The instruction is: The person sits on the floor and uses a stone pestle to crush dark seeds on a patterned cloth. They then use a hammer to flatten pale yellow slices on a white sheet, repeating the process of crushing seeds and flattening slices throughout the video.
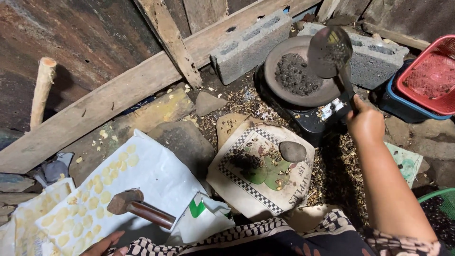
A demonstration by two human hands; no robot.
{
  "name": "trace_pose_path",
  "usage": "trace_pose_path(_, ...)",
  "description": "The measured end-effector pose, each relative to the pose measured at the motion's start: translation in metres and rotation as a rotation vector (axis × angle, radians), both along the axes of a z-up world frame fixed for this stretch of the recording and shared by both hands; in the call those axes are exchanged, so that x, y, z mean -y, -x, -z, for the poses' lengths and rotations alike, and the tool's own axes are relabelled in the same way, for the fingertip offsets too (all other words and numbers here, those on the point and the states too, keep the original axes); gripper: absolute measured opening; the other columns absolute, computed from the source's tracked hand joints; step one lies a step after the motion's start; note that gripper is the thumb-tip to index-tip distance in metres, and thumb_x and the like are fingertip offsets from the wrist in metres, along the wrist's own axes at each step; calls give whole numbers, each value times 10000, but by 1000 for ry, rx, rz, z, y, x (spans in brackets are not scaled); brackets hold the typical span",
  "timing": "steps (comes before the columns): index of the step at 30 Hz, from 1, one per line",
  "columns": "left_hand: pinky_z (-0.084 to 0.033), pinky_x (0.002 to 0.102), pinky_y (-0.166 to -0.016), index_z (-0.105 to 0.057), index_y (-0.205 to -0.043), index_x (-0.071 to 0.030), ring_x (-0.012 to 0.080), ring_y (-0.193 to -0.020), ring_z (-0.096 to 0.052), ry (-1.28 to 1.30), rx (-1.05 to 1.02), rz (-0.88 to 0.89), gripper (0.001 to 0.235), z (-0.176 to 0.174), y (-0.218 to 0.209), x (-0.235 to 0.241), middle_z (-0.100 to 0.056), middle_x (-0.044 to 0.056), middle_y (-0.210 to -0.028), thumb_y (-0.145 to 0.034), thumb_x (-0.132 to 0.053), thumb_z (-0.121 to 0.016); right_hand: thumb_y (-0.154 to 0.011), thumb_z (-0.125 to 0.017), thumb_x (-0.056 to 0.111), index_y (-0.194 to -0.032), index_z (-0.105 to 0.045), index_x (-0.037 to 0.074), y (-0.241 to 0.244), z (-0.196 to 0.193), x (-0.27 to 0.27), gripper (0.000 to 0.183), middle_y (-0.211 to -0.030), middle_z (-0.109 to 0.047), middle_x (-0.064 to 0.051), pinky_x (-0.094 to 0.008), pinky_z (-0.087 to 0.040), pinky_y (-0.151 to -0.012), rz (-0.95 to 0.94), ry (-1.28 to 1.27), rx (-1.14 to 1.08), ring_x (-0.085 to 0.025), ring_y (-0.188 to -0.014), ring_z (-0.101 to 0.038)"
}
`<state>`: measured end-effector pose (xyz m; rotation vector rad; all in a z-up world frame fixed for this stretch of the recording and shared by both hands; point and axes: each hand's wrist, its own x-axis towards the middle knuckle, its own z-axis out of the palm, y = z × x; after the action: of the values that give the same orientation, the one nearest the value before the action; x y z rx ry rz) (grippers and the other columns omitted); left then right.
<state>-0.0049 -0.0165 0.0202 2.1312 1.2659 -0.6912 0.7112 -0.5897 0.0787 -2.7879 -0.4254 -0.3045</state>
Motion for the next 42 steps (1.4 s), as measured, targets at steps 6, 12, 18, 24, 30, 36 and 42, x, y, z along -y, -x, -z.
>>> trace_pose_path(6, -515, 308, -1165, -762, -1304, -299, 100, -1232, -763, -105, 103, -12, 614, -30, -2, 26, -865, -19, -1199, -716, -444, -860, -957, -732, 118, -1397, -723, 133, -1, 7, -7, 440, -853, -759, -203, -374, -499, -487, -11, -173, -190, -226, -495, -581)
trace_pose_path(12, -593, 284, -1064, -783, -1262, -231, 115, -1098, -832, -185, 233, -91, 518, -118, -61, 91, -885, -14, -1151, -753, -297, -850, -944, -749, 96, -1417, -739, 185, 41, -29, 1, 481, -975, -777, -180, -387, -531, -524, -121, -50, -12, -258, -540, -651)
trace_pose_path(18, -575, 319, -1117, -581, -1400, -404, 123, -1286, -694, -196, -165, 245, 608, -177, -112, 111, -675, -102, -1388, -838, -634, -618, -1040, -649, 202, -1419, -703, 238, 25, -24, -9, 385, -957, -798, -195, -438, -616, -655, -33, 244, -156, -309, -573, -726)
trace_pose_path(24, -456, 488, -1066, -611, -1260, -90, 378, -1358, -464, -393, 283, 869, 541, -224, -228, 165, -452, 190, -1497, -814, -392, -661, -927, -669, 76, -1321, -759, -11, -39, 36, 11, 413, -1092, -759, -228, -431, -555, -739, -207, -102, 0, -400, -839, -718)
trace_pose_path(30, -441, 480, -976, -680, -1045, 17, 402, -1104, -547, -447, 826, 1172, 334, -84, -366, 189, -623, 227, -1186, -780, -187, -669, -913, -727, 248, -1342, -733, 130, 31, -2, -43, 445, -1095, -728, -188, -457, -582, -668, -218, 334, 115, -382, -829, -691)
trace_pose_path(36, -340, 554, -1174, -492, -1347, 7, 451, -1431, -378, -250, 791, 969, 962, -20, -429, 245, -465, 260, -1443, -665, -551, -879, -923, -607, 145, -1341, -639, 128, 140, 34, -122, 419, -1301, -635, -144, -454, -496, -1100, -675, 73, -343, -351, -1271, -597)
trace_pose_path(42, -221, 552, -1263, -407, -1524, -132, 358, -1531, -304, -312, 886, 859, 898, 42, -436, 272, -383, 146, -1589, -809, -559, -742, -926, -525, 81, -1388, -589, 39, 174, 86, -98, 468, -1411, -594, -142, -408, -519, -1018, -913, 189, -26, -314, -1291, -585)
